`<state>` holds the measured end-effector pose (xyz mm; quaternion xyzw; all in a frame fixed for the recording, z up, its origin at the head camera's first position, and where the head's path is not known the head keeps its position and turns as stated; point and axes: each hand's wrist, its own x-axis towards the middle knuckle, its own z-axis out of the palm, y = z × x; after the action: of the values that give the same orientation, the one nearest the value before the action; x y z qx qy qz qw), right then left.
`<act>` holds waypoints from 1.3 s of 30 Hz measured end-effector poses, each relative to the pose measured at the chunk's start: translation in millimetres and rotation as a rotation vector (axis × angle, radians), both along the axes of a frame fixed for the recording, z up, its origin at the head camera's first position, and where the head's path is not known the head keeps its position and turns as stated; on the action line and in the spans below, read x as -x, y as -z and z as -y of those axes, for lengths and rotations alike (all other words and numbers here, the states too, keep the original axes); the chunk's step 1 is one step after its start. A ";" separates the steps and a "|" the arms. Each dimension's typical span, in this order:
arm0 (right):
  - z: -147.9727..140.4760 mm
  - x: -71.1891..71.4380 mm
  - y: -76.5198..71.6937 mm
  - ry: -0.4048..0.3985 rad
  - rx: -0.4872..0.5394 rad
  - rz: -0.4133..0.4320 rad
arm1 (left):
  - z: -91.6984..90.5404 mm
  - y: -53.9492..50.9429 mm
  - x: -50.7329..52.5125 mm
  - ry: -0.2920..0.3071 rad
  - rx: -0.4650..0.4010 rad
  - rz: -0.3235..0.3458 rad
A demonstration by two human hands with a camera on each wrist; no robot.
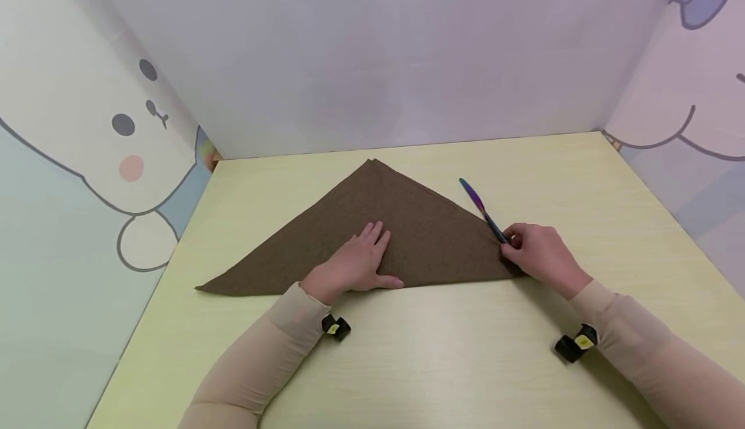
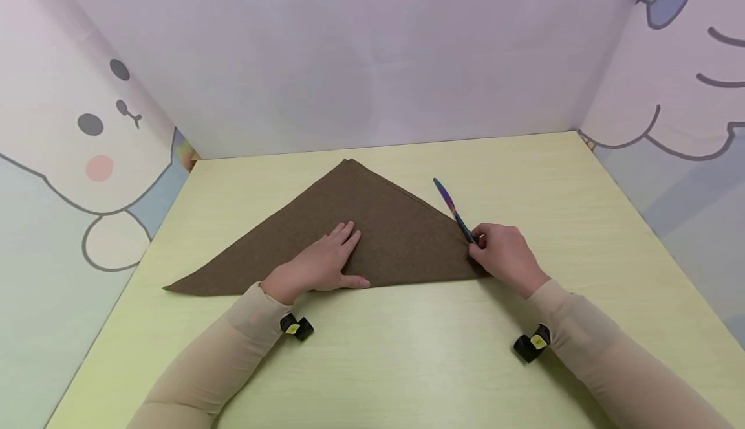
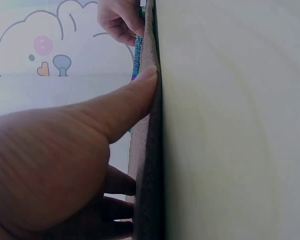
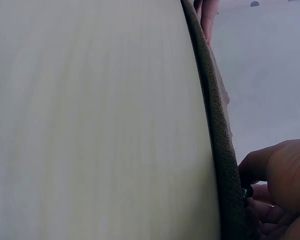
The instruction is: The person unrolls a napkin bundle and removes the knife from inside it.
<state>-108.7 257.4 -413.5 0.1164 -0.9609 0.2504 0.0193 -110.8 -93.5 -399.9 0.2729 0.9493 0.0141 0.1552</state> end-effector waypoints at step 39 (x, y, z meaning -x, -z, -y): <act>-24.2 3.0 -25.1 0.007 1.040 0.631 | 1.3 -0.1 0.1 -0.001 0.006 -0.003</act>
<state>-111.7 281.6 -388.3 0.0088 -0.6722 0.7096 -0.2110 -110.9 -94.8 -399.8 0.2720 0.9497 0.0109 0.1546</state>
